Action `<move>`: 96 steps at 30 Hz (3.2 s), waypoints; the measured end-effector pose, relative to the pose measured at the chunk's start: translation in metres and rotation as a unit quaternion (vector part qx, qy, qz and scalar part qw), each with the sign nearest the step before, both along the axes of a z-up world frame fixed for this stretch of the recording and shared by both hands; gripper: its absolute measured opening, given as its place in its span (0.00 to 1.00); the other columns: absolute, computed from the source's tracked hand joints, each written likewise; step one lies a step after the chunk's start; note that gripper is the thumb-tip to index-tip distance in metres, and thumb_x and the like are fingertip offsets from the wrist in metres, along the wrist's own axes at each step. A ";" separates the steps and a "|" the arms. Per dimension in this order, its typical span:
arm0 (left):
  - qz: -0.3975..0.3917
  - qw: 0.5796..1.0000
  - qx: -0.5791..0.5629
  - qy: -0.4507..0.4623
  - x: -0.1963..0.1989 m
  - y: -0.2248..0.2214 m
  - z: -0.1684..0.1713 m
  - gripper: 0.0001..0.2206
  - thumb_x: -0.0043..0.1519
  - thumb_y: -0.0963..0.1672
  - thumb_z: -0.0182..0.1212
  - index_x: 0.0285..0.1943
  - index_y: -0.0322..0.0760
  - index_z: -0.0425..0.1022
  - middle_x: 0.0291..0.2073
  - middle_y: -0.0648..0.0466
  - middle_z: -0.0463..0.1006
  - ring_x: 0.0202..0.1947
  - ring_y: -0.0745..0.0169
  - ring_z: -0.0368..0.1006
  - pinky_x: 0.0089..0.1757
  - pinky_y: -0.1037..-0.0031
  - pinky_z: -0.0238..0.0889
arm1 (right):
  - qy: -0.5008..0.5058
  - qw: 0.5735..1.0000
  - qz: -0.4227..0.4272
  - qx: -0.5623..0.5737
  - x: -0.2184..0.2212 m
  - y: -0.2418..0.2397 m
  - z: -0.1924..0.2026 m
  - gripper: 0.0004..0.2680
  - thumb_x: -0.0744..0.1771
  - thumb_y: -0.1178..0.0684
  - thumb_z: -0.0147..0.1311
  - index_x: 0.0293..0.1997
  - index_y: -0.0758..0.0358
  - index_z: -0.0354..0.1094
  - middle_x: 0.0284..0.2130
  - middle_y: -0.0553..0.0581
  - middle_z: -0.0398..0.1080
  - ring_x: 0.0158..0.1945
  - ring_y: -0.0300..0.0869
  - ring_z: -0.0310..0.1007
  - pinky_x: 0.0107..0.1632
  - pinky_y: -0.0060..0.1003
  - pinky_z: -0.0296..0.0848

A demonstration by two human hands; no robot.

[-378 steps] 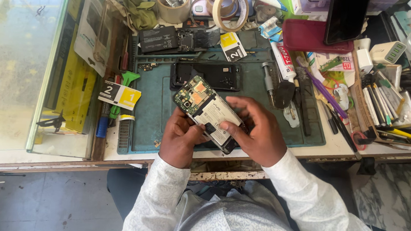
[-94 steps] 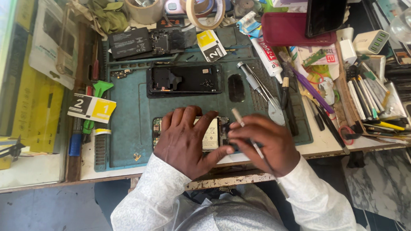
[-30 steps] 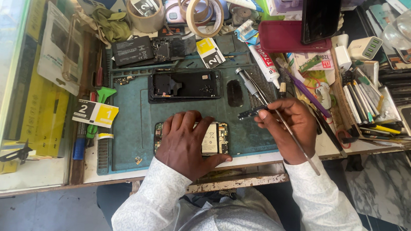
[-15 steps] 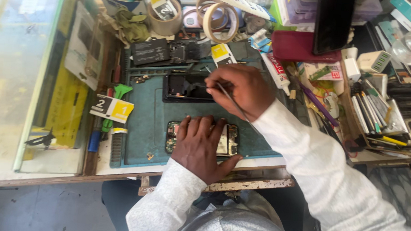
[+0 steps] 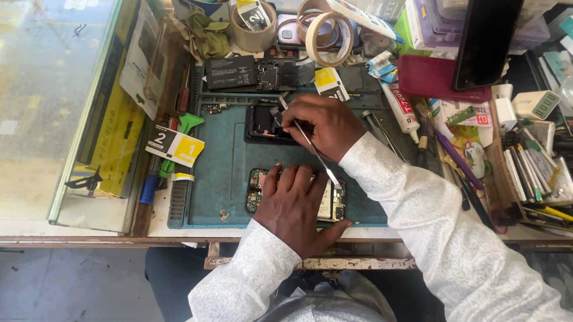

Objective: The person disassembles a smartphone by removing the back cover and separating the internal components. They use a screwdriver to loosen screws and a plastic pry tool to open the casing, then set the parts aside on the workbench.

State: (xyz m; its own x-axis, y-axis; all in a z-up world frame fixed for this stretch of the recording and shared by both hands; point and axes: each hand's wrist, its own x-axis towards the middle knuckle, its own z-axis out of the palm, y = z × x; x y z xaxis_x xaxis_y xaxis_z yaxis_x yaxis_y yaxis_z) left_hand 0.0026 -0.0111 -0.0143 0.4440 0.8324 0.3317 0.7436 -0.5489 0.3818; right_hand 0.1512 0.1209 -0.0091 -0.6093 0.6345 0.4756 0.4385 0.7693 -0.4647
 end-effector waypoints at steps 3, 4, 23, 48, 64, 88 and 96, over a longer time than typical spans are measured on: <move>-0.002 1.000 -0.008 0.010 0.000 0.001 0.000 0.35 0.51 0.60 0.68 0.54 0.28 0.74 0.51 0.38 0.69 0.56 0.37 0.65 0.60 0.42 0.50 | 0.001 1.000 -0.005 -0.008 -0.006 -0.002 0.001 0.05 0.64 0.59 0.64 0.40 0.63 0.71 0.38 0.57 0.74 0.41 0.49 0.78 0.43 0.41 0.76; -0.003 1.000 -0.011 0.014 0.000 0.001 0.000 0.35 0.52 0.60 0.68 0.54 0.28 0.74 0.51 0.38 0.70 0.57 0.37 0.65 0.60 0.43 0.50 | 0.002 1.000 -0.005 -0.010 -0.008 -0.004 0.001 0.05 0.64 0.59 0.64 0.40 0.63 0.71 0.38 0.57 0.74 0.41 0.49 0.78 0.42 0.41 0.76; 0.002 1.000 -0.019 0.022 0.000 0.000 -0.004 0.42 0.53 0.62 0.64 0.66 0.27 0.67 0.54 0.40 0.69 0.59 0.38 0.62 0.61 0.44 0.47 | 0.214 0.903 -0.219 -0.301 0.091 -0.109 0.003 0.13 0.70 0.50 0.53 0.55 0.69 0.74 0.39 0.60 0.81 0.43 0.43 0.83 0.49 0.35 0.83; -0.081 0.990 0.098 -0.064 -0.001 -0.018 -0.004 0.28 0.58 0.60 0.63 0.56 0.41 0.78 0.52 0.53 0.76 0.62 0.51 0.68 0.66 0.41 0.44 | 0.120 0.960 -0.198 -0.159 0.080 -0.137 -0.017 0.05 0.63 0.63 0.64 0.41 0.67 0.75 0.36 0.58 0.79 0.36 0.38 0.82 0.38 0.30 0.79; 0.143 0.986 0.045 -0.076 -0.086 -0.014 -0.003 0.08 0.58 0.42 0.68 0.46 0.40 0.82 0.38 0.53 0.81 0.39 0.56 0.74 0.40 0.64 0.57 | 0.108 0.952 -0.222 -0.178 0.082 -0.138 -0.018 0.05 0.64 0.61 0.63 0.41 0.65 0.76 0.35 0.55 0.80 0.37 0.36 0.81 0.39 0.29 0.78; -0.037 0.999 -0.011 -0.012 -0.020 0.005 -0.013 0.35 0.54 0.59 0.67 0.64 0.37 0.71 0.62 0.44 0.71 0.68 0.40 0.59 0.62 0.42 0.45 | 0.093 0.977 -0.159 -0.109 0.084 -0.135 -0.019 0.07 0.61 0.62 0.66 0.39 0.65 0.74 0.35 0.58 0.79 0.37 0.41 0.83 0.39 0.32 0.79; -0.036 0.999 -0.012 -0.012 -0.019 0.004 -0.012 0.34 0.55 0.58 0.67 0.64 0.36 0.71 0.61 0.45 0.72 0.67 0.42 0.60 0.62 0.42 0.47 | 0.109 0.972 -0.151 -0.140 0.086 -0.132 -0.018 0.06 0.62 0.63 0.66 0.39 0.65 0.74 0.35 0.57 0.79 0.37 0.41 0.83 0.39 0.32 0.79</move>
